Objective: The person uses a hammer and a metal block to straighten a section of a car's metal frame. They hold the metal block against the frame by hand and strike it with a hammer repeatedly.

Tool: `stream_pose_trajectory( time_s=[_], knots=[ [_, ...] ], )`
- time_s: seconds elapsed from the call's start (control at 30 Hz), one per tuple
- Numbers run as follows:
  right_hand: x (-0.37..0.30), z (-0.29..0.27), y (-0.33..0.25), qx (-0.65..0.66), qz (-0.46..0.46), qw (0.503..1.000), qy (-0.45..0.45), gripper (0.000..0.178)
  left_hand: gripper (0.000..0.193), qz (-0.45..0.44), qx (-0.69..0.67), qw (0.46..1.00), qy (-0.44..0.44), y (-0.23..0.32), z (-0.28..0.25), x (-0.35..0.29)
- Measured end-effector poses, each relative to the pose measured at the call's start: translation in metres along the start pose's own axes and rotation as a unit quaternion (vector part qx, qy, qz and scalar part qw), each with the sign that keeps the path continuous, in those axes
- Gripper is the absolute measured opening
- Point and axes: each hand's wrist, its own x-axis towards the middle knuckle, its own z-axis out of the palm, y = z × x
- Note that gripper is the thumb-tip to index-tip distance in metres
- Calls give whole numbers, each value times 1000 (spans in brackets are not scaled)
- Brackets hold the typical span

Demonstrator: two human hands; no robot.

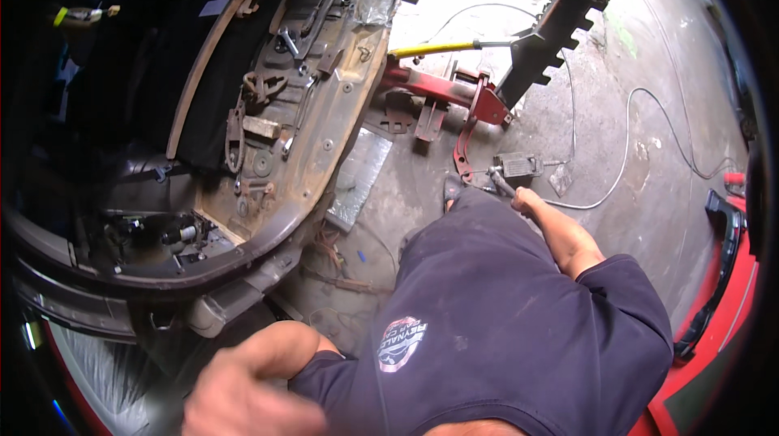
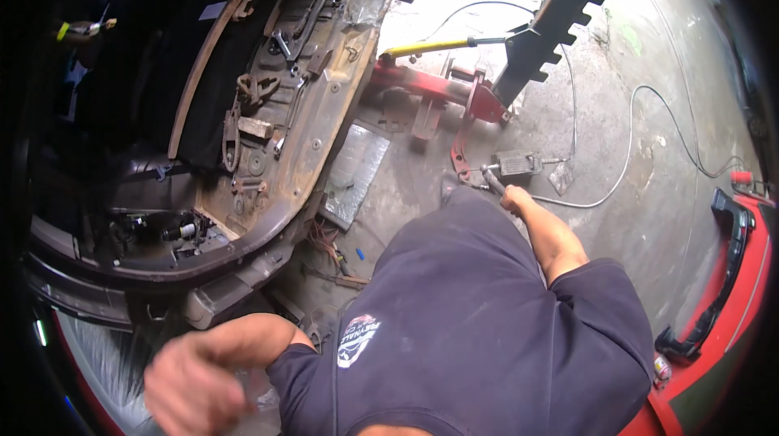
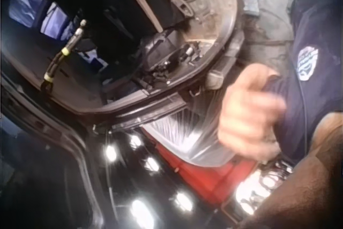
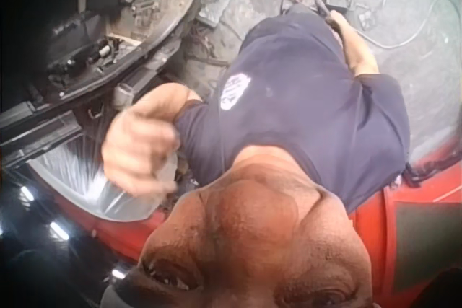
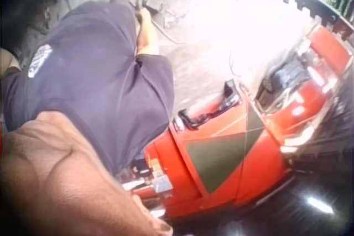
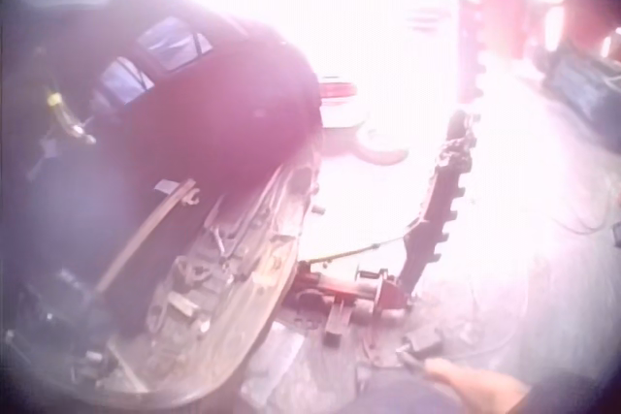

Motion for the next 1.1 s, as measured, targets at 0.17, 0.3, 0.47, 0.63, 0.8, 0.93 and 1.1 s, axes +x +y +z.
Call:
stream_pose_trajectory(
  time_s=[0.17,0.3,0.47,0.63,0.8,0.93,1.1],
  knots=[
    [4,21,10,3,-21,999,27,28,18,104,134,984,-50,68,42,-10],
    [-11,56,29,56,-39,997,30,31,17,113,155,979,-66,113,59,-36],
    [-37,108,55,118,-49,992,21,30,17,117,174,975,-72,166,85,-62],
    [-42,168,80,-5,-73,996,51,27,17,107,183,973,-89,206,108,-77],
    [1,217,195,-389,-243,887,62,26,18,140,139,976,-94,214,110,-86],
    [-29,223,210,-132,-91,986,48,24,20,138,126,976,-108,216,114,-89],
    [-78,210,216,121,31,991,54,23,22,139,122,975,-127,212,130,-77]
  ],
)
